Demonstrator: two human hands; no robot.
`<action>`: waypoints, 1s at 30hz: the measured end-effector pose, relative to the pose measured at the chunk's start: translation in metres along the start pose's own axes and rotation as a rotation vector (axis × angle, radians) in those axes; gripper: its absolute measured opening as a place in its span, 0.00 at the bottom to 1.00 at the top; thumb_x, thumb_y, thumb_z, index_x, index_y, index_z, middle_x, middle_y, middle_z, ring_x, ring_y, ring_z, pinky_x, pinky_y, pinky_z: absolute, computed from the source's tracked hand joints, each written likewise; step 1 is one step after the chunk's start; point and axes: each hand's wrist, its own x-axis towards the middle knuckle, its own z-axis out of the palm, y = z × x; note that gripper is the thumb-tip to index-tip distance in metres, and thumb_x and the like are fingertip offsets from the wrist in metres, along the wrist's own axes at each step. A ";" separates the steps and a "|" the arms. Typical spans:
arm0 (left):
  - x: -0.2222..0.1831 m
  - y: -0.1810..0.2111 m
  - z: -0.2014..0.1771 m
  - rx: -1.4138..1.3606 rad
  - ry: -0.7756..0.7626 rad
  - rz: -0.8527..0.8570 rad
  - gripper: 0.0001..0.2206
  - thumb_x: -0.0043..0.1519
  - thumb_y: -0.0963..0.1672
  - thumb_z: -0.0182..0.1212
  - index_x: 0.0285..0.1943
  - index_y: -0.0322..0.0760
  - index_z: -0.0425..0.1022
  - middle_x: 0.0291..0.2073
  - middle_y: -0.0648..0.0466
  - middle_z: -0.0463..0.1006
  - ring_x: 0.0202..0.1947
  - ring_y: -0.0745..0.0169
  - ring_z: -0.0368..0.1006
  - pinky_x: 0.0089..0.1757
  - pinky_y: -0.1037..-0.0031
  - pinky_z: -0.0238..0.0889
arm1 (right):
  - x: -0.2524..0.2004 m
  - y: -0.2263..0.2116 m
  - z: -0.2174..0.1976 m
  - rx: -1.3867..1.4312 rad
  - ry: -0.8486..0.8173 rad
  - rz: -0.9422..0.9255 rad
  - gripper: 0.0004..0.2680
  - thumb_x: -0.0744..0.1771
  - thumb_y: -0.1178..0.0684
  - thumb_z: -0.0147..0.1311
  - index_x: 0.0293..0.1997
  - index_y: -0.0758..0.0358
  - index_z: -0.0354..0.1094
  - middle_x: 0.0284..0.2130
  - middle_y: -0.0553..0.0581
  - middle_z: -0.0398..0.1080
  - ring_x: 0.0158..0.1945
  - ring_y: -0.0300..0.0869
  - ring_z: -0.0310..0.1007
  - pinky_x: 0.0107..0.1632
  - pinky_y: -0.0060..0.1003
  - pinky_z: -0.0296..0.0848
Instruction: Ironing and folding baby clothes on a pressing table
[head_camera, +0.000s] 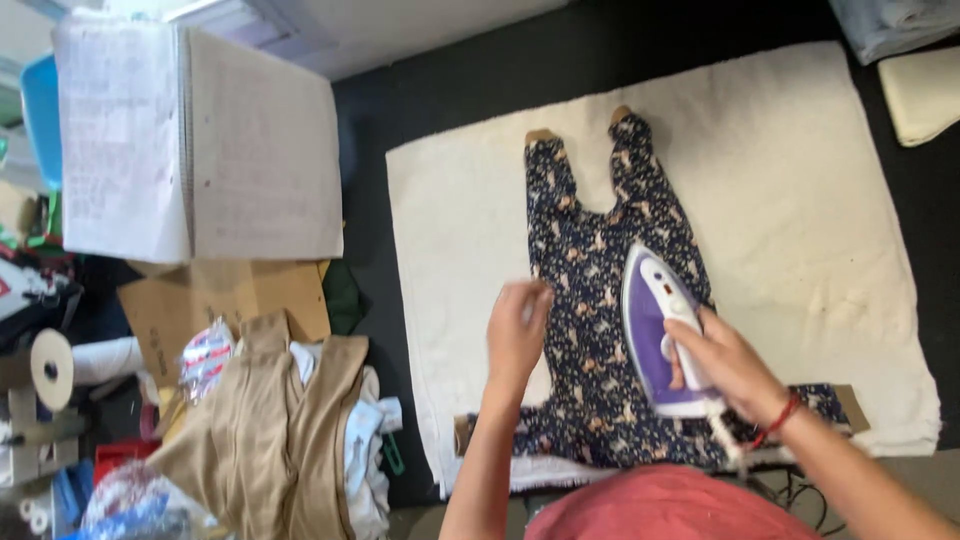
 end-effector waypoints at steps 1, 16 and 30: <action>0.030 0.007 0.010 0.043 -0.046 0.072 0.07 0.57 0.44 0.47 0.37 0.36 0.69 0.31 0.51 0.71 0.35 0.55 0.66 0.36 0.69 0.57 | 0.000 0.003 0.004 0.094 0.014 0.024 0.13 0.65 0.52 0.39 0.52 0.67 0.55 0.26 0.65 0.66 0.23 0.49 0.66 0.25 0.40 0.71; 0.274 0.009 0.120 0.350 -0.425 0.272 0.06 0.53 0.46 0.53 0.30 0.42 0.64 0.28 0.49 0.70 0.31 0.47 0.66 0.30 0.61 0.57 | 0.017 -0.010 -0.003 0.138 0.208 0.137 0.10 0.63 0.51 0.42 0.43 0.64 0.64 0.16 0.61 0.68 0.17 0.44 0.65 0.25 0.36 0.67; 0.277 0.008 0.118 0.075 -0.645 0.451 0.11 0.46 0.46 0.59 0.16 0.41 0.64 0.22 0.59 0.69 0.23 0.67 0.65 0.28 0.75 0.57 | 0.032 -0.020 -0.009 0.188 0.189 0.128 0.11 0.63 0.53 0.44 0.46 0.65 0.63 0.15 0.63 0.66 0.15 0.46 0.63 0.24 0.37 0.67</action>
